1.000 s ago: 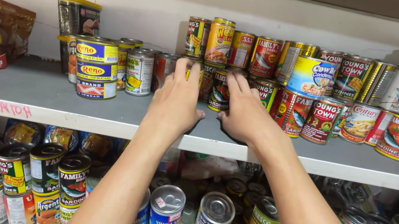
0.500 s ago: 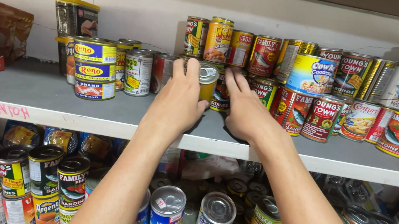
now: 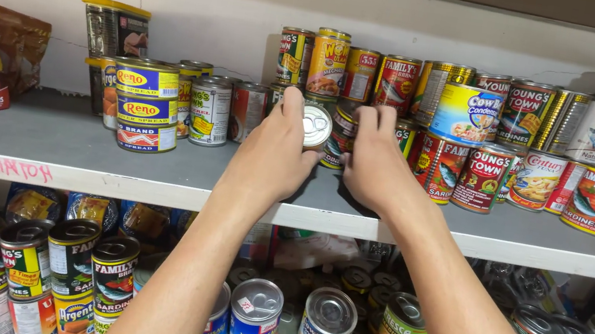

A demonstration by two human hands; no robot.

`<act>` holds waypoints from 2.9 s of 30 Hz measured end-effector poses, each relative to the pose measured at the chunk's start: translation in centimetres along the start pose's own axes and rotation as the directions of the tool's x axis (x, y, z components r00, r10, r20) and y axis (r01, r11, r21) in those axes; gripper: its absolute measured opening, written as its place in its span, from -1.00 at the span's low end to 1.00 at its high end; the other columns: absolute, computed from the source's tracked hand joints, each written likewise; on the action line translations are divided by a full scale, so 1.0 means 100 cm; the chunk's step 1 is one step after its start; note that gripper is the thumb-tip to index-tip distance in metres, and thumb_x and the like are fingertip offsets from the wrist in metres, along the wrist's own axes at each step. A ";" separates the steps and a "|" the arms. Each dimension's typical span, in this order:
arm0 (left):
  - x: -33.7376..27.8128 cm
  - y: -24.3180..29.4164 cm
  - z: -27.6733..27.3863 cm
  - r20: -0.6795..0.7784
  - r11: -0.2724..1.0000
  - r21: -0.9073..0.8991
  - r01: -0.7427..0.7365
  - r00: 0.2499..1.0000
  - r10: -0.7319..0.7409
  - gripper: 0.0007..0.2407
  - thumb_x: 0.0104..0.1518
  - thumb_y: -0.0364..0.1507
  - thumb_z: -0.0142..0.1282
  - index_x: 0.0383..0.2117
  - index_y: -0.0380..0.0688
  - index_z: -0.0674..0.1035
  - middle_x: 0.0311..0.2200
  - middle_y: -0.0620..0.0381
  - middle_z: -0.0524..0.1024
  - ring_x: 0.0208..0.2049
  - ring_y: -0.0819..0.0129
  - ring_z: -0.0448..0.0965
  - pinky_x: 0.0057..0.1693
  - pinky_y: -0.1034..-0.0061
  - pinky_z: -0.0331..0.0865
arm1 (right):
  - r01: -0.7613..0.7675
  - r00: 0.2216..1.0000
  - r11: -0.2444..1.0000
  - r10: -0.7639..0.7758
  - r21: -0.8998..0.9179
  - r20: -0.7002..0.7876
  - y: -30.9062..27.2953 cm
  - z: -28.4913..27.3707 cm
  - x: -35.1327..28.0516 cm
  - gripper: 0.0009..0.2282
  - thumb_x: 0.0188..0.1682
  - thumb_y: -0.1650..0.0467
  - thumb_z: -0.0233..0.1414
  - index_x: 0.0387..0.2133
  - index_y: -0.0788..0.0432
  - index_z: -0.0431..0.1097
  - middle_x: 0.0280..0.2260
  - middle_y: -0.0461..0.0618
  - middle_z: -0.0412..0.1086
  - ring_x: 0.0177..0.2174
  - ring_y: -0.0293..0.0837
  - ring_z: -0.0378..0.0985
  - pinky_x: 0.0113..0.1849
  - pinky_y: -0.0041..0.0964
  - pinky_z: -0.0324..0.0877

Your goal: Organizing and straightening canned food items on retail shelves in a grocery store.

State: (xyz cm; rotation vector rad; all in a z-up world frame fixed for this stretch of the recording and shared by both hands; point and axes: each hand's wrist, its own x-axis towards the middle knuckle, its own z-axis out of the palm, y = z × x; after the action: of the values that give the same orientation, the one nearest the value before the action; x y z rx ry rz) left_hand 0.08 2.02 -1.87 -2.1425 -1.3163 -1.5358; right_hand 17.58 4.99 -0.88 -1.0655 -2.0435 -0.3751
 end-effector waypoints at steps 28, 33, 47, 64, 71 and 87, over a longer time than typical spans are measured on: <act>-0.003 0.014 -0.014 -0.209 0.989 -0.034 -0.141 0.969 0.131 -0.44 0.12 -0.40 0.26 0.16 -0.29 0.16 0.01 -0.35 0.38 -0.03 -0.33 0.47 0.01 0.00 0.40 | 0.094 0.926 0.993 -0.059 0.076 -0.373 -0.023 -0.021 -0.010 -0.59 -0.05 0.48 0.16 -0.03 0.36 0.10 -0.09 0.40 0.22 -0.10 0.37 0.37 -0.08 0.07 0.34; -0.006 0.018 -0.020 -0.384 0.969 -0.067 -0.238 0.903 0.196 -0.40 0.16 -0.42 0.31 0.23 -0.23 0.15 0.03 -0.32 0.43 0.04 -0.25 0.50 0.11 0.08 0.43 | 0.060 0.806 0.978 0.072 0.202 -0.588 -0.029 -0.036 -0.014 -0.58 0.02 0.45 0.15 0.05 0.33 0.10 -0.06 0.29 0.25 -0.10 0.15 0.43 -0.05 -0.05 0.38; -0.054 0.086 -0.040 -0.060 0.490 -0.868 0.081 0.963 -0.264 -0.53 0.20 -0.38 0.20 0.21 -0.30 0.39 -0.05 -0.01 0.60 -0.11 0.45 0.61 -0.03 0.53 0.52 | 0.045 0.798 0.189 0.584 0.981 -0.149 -0.044 -0.156 -0.076 -0.55 -0.02 0.35 0.14 0.04 0.12 0.06 -0.18 0.02 0.44 -0.26 -0.20 0.54 -0.30 -0.23 0.46; -0.173 0.282 -0.007 0.648 -0.319 -0.736 0.597 0.757 -0.078 -0.45 0.22 -0.07 -0.27 0.17 -0.26 0.42 -0.26 -0.18 0.51 -0.53 0.10 0.61 -0.44 0.24 0.54 | -0.094 0.649 0.099 0.760 0.991 -0.014 -0.062 -0.318 -0.292 -0.53 0.11 0.11 -0.35 0.13 0.13 0.20 -0.20 0.11 0.47 -0.47 -0.02 0.60 -0.46 -0.02 0.58; -0.224 0.354 0.018 0.749 -0.433 -0.607 0.666 0.662 -0.032 -0.40 0.07 -0.05 -0.24 0.17 -0.18 0.44 -0.21 -0.14 0.57 -0.61 0.04 0.59 -0.54 0.25 0.47 | -0.079 0.597 0.067 0.802 0.995 -0.006 -0.067 -0.356 -0.372 -0.52 0.10 0.11 -0.28 0.14 0.16 0.20 -0.24 0.27 0.45 -0.55 0.03 0.58 -0.55 -0.05 0.53; -0.395 0.404 0.113 0.841 -0.610 -0.105 0.785 0.397 0.367 -0.37 0.07 0.00 -0.25 0.12 -0.24 0.49 -0.28 -0.28 0.65 -0.45 -0.02 0.68 -0.30 0.19 0.59 | -0.081 0.700 0.204 0.708 0.976 -0.090 -0.026 -0.349 -0.650 -0.32 0.05 0.06 -0.06 0.19 0.42 0.02 -0.17 0.66 0.45 -0.39 0.38 0.68 -0.30 0.25 0.61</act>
State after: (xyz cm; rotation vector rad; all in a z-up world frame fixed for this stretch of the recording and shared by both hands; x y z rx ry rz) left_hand 35.06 -36.29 -26.96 -3.8890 -0.4888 -3.8778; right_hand 55.34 -52.81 -27.16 -0.5593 -0.9610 0.7374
